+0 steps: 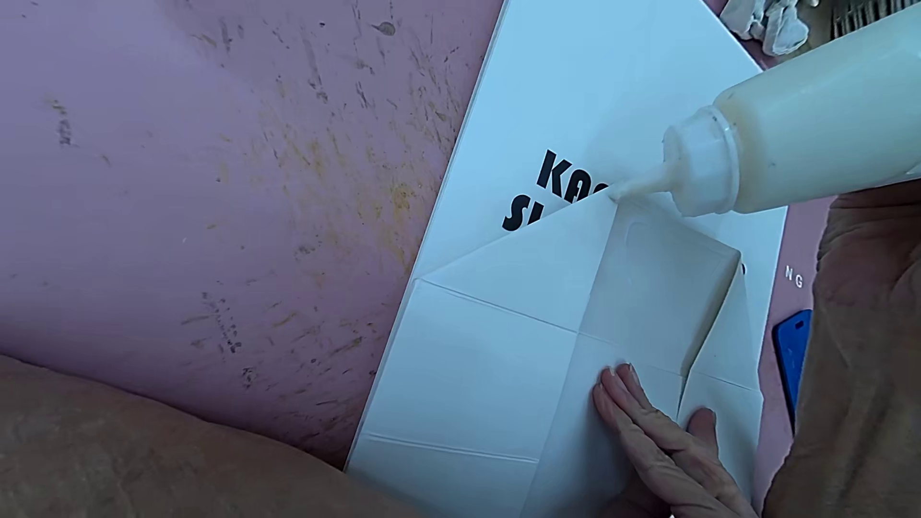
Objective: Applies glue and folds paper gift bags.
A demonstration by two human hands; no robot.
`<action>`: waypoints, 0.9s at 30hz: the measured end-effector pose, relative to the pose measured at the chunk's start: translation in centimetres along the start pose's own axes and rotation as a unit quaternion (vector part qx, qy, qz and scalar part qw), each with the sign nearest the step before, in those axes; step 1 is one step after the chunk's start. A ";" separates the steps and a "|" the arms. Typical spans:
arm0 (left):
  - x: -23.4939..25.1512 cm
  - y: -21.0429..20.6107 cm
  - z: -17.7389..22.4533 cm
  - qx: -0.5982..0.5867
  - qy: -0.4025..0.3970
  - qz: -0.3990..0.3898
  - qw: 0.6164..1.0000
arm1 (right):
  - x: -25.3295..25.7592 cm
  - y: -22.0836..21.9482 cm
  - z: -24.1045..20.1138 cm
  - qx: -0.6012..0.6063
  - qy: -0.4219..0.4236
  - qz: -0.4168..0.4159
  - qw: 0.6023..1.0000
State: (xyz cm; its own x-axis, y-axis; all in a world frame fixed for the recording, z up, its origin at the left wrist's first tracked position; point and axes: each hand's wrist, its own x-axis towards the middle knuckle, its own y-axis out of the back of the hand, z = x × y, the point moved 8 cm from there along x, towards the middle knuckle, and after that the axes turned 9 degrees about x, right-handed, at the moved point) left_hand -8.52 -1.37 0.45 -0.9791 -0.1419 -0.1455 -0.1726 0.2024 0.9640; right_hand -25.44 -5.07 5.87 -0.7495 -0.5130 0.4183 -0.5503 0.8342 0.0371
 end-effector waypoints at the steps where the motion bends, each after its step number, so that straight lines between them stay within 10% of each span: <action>1: 0.0 0.3 0.2 -0.012 0.002 0.014 1.000 | -0.6 0.3 0.3 -0.016 -0.007 -0.014 1.000; 6: 0.1 0.6 0.4 -0.104 -0.026 0.023 0.994 | -6.5 0.9 -0.1 -0.157 -0.143 0.017 0.977; 11: 0.2 -0.1 1.0 -0.086 -0.127 -0.024 0.988 | -7.0 0.3 0.7 -0.148 -0.123 -0.059 0.980; 15: 0.4 0.0 0.7 -0.137 -0.103 -0.027 0.985 | -3.8 -5.8 -1.4 -0.095 -0.057 0.050 0.993; 20: -0.7 -0.1 0.5 -0.113 -0.280 -0.059 0.952 | -4.8 -7.2 -1.1 -0.102 -0.004 -0.132 0.986; 27: -0.8 -0.7 -1.6 -0.312 -0.184 -0.034 0.932 | -6.3 -8.4 -1.2 -0.108 -0.013 -0.209 0.972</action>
State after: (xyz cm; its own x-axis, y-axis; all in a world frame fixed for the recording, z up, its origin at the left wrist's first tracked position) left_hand -7.48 -2.94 0.19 -0.9585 0.2309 -0.1673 -0.2523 -0.4135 0.8749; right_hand -15.66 -8.61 4.04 -0.4876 -0.8186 0.3034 -0.7204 0.5736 0.3898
